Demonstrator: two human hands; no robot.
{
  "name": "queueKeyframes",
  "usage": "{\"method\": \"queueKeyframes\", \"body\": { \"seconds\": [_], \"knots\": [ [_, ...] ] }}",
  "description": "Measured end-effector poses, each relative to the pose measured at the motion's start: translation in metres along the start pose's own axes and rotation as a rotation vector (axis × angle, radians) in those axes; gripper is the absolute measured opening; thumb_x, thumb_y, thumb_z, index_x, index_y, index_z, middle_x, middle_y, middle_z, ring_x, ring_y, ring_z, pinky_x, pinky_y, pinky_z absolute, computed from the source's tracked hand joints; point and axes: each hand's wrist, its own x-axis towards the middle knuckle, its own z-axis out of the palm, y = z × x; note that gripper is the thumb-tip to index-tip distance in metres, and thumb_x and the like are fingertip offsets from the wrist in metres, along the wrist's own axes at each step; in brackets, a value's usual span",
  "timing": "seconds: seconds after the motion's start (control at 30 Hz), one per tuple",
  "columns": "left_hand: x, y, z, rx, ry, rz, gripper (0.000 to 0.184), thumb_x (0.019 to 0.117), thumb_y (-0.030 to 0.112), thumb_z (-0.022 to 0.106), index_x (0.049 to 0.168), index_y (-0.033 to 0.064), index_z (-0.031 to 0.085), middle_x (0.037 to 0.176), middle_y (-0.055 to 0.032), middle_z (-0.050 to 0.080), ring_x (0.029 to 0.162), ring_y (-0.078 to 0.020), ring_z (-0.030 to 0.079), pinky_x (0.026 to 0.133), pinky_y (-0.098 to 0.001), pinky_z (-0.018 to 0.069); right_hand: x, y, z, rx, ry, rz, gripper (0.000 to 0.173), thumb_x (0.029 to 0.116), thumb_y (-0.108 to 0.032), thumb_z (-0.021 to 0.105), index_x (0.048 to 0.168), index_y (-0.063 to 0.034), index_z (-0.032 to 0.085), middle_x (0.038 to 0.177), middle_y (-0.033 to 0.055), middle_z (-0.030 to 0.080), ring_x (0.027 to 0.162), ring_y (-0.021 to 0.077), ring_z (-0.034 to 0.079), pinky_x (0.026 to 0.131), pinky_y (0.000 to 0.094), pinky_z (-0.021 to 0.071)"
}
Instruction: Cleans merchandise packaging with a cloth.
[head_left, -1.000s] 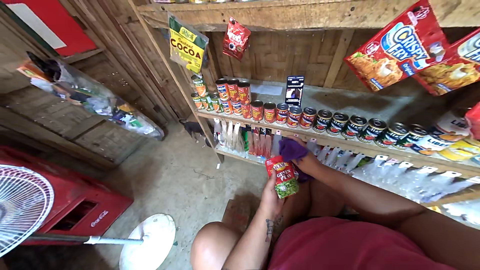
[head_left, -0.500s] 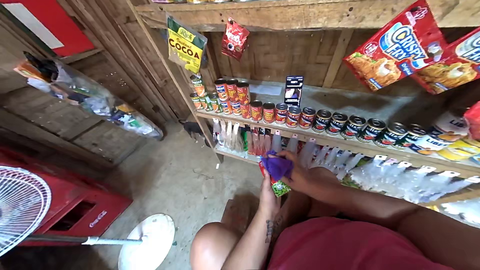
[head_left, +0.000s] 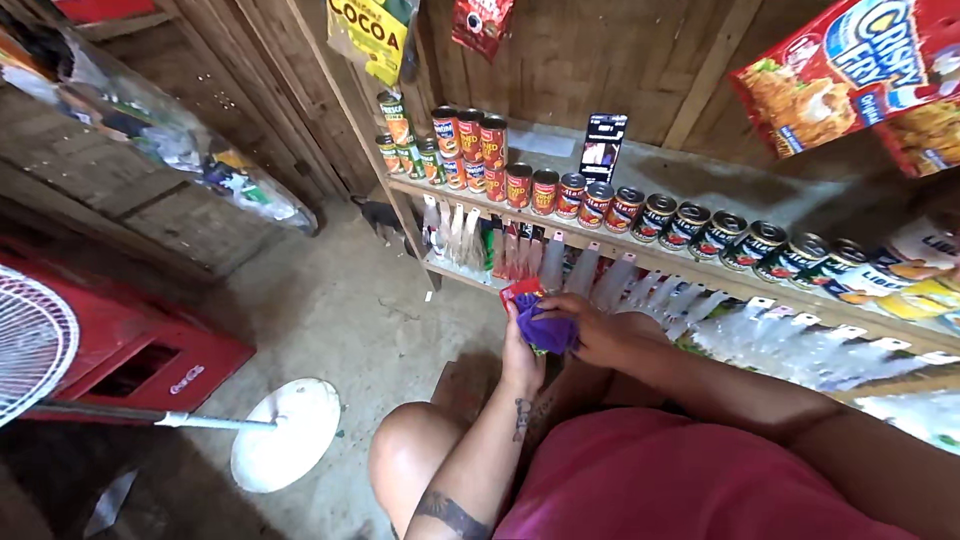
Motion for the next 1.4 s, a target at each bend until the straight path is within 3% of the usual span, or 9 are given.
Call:
{"method": "queueKeyframes", "body": {
  "seconds": [0.1,0.37,0.7,0.83,1.17,1.27,1.4],
  "knots": [
    [0.002,0.004,-0.003,0.003,0.007,0.009,0.058,0.1101,0.047,0.013,0.126,0.0125,0.057,0.106,-0.0032,0.069,0.101,-0.0127,0.066,0.089,-0.0335,0.0557,-0.002,0.000,0.003,-0.009,0.014,-0.074,0.055,0.0771,0.009,0.067,0.128,-0.0128,0.071,0.135,0.0147,0.063,0.129,0.0342,0.055,0.109,0.0504,0.0458],
    [0.006,0.009,-0.007,-0.101,0.002,0.006,0.061,0.1067,0.058,0.015,0.125,0.0207,0.060,0.104,0.0003,0.070,0.097,-0.0106,0.068,0.083,-0.0321,0.0577,-0.005,-0.001,0.002,-0.007,-0.045,-0.139,0.042,0.0849,0.002,0.067,0.122,-0.0154,0.075,0.131,0.0182,0.063,0.127,0.0350,0.055,0.107,0.0500,0.0469],
    [0.008,0.008,-0.011,-0.168,-0.058,0.021,0.065,0.1050,0.062,0.014,0.120,0.0215,0.062,0.100,0.0010,0.071,0.090,-0.0092,0.068,0.077,-0.0295,0.0582,-0.002,0.001,0.004,-0.035,-0.043,-0.155,0.044,0.0834,0.002,0.068,0.122,-0.0168,0.075,0.130,0.0176,0.063,0.126,0.0347,0.055,0.106,0.0486,0.0478],
    [0.009,0.007,-0.012,-0.170,-0.088,0.055,0.062,0.1048,0.063,0.014,0.126,0.0266,0.060,0.105,0.0036,0.070,0.094,-0.0075,0.068,0.080,-0.0287,0.0582,-0.003,0.001,0.005,-0.035,-0.030,-0.156,0.043,0.0836,0.002,0.068,0.122,-0.0167,0.076,0.129,0.0169,0.062,0.125,0.0338,0.055,0.106,0.0479,0.0479],
    [0.011,0.008,-0.012,-0.110,-0.051,0.068,0.060,0.1050,0.062,0.015,0.127,0.0281,0.059,0.107,0.0052,0.070,0.098,-0.0061,0.067,0.082,-0.0285,0.0576,-0.004,0.002,0.008,-0.037,-0.011,-0.149,0.043,0.0847,0.000,0.068,0.124,-0.0175,0.074,0.132,0.0179,0.061,0.128,0.0351,0.054,0.106,0.0491,0.0479],
    [0.011,0.009,-0.015,-0.133,-0.050,0.085,0.060,0.1052,0.062,0.014,0.136,0.0304,0.055,0.115,0.0048,0.069,0.103,-0.0074,0.066,0.085,-0.0298,0.0569,-0.003,-0.001,0.003,-0.061,-0.030,-0.173,0.050,0.0817,0.004,0.067,0.126,-0.0185,0.074,0.134,0.0176,0.061,0.129,0.0358,0.054,0.106,0.0517,0.0475],
    [0.012,0.012,-0.017,-0.187,-0.082,0.081,0.062,0.1028,0.067,0.014,0.134,0.0345,0.056,0.111,0.0070,0.070,0.096,-0.0047,0.067,0.079,-0.0259,0.0574,-0.002,0.002,-0.007,-0.102,-0.065,-0.301,0.044,0.0838,-0.002,0.066,0.123,-0.0190,0.074,0.131,0.0138,0.063,0.126,0.0323,0.056,0.106,0.0480,0.0486]
  ]
}}
